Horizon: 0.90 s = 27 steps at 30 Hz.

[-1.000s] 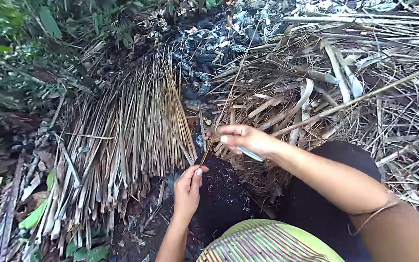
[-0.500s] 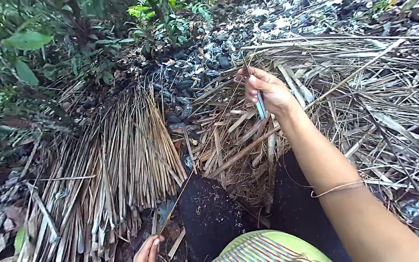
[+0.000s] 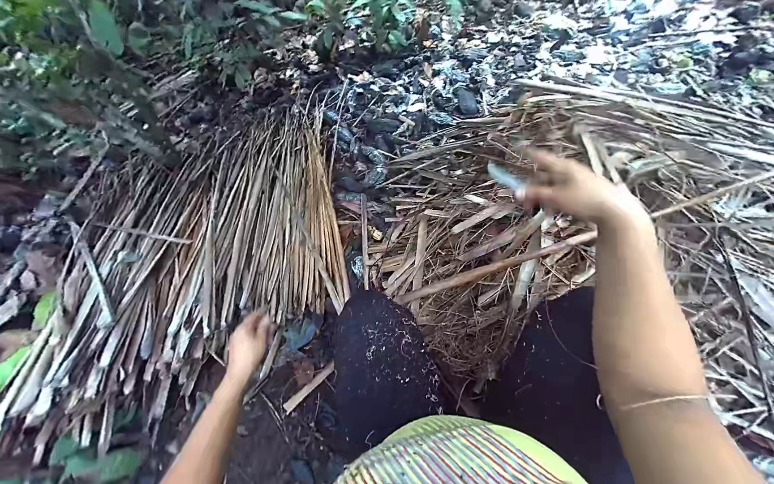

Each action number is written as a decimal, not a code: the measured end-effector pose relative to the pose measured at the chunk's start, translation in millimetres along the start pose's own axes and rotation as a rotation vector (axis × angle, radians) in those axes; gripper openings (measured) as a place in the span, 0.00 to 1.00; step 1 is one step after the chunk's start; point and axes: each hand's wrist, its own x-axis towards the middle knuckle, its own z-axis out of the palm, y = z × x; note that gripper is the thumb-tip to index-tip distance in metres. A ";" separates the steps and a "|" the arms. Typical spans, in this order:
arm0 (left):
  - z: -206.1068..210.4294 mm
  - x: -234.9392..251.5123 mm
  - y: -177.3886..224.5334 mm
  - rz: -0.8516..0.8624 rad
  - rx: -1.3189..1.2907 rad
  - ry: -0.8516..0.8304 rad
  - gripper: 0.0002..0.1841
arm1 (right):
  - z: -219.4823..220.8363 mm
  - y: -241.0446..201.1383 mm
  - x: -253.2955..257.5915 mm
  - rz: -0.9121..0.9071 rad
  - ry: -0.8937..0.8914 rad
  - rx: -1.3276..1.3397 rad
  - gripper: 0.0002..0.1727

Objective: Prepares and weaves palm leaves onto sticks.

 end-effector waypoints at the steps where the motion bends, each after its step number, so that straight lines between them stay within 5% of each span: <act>1: 2.1 18.4 36.7 -0.007 -0.046 0.003 0.23 | 13.9 0.7 7.3 0.078 -0.075 -0.186 0.42; 6: 25.4 64.4 250.5 0.252 -0.493 -0.178 0.24 | 63.8 5.5 23.8 0.170 -0.245 -0.526 0.44; 9: 39.4 48.9 375.5 0.549 -0.882 -0.512 0.26 | 71.7 2.3 29.7 0.171 -0.361 -0.605 0.45; 12: 58.7 51.5 425.8 0.715 -0.934 -0.621 0.28 | 86.0 9.5 34.0 0.165 -0.486 -0.637 0.40; 15: 99.7 98.9 375.5 0.636 -0.731 -0.478 0.27 | 102.9 12.8 32.6 0.219 -0.616 -0.698 0.31; 22: 172.3 196.1 89.6 -0.173 -0.109 -0.130 0.25 | 111.3 12.8 15.7 0.270 -0.716 -0.847 0.26; 27: 184.3 199.9 3.9 -0.403 0.093 -0.058 0.38 | 108.8 11.0 11.4 0.283 -0.639 -0.892 0.26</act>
